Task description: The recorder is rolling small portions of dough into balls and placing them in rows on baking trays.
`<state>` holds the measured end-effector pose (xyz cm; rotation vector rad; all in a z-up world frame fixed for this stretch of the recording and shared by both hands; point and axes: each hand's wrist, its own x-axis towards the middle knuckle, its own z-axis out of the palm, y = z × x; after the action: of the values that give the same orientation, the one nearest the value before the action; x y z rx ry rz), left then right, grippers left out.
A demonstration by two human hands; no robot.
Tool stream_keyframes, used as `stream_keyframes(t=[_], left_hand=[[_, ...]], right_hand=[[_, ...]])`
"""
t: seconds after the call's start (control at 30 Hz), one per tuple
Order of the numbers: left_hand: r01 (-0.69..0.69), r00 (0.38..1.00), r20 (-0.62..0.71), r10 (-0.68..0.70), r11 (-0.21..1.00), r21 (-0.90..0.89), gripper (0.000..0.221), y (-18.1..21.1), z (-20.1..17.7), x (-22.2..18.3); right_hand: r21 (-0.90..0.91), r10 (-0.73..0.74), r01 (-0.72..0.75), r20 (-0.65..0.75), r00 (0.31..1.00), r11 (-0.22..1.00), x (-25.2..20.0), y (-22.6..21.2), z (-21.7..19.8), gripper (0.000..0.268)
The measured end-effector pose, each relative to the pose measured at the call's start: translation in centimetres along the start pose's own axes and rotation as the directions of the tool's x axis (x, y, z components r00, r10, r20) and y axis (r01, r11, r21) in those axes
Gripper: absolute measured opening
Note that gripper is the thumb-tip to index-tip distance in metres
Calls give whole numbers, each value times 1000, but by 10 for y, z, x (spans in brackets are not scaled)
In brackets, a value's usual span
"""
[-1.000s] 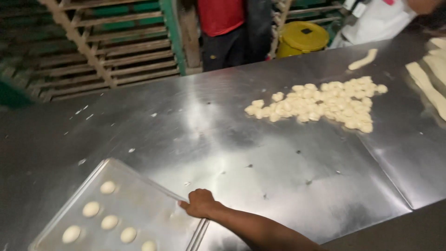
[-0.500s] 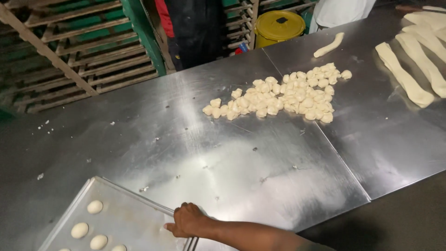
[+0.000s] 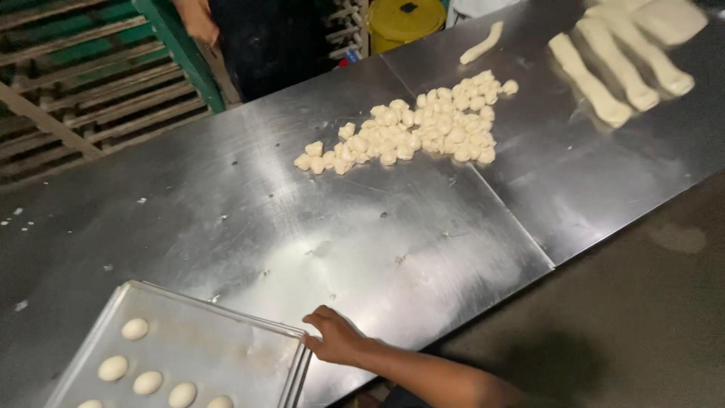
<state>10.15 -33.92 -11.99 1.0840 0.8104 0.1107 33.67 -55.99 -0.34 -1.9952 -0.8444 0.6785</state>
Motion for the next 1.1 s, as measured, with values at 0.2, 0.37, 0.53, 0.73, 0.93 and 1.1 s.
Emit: stream_keyframes(t=[0.2, 0.37, 0.53, 0.73, 0.93, 1.1], left_hand=[[192, 981, 68, -182, 960, -204, 62, -100, 89, 21], [375, 923, 176, -341, 707, -599, 68, -16, 211, -36], [-17, 979, 186, 80, 948, -318, 87, -5, 182, 15], [-251, 968, -95, 232, 902, -352, 42, -22, 85, 84], [180, 966, 242, -94, 915, -362, 9, -54, 194, 184], [237, 953, -150, -263, 957, -168, 33, 32, 455, 21]], right_hand=[[-20, -115, 113, -177, 977, 993, -75, -15, -32, 59], [-83, -469, 465, -44, 882, 881, -98, 10, -52, 64], [-206, -592, 612, 155, 791, 764, -84, 107, -124, 56], [-289, -219, 80, -490, 843, 954, -62, 239, -272, 34], [-327, -116, -204, -740, 663, 923, -4, 298, -427, 61], [-173, 141, -387, -737, 661, 906, 54, 317, -476, 44]])
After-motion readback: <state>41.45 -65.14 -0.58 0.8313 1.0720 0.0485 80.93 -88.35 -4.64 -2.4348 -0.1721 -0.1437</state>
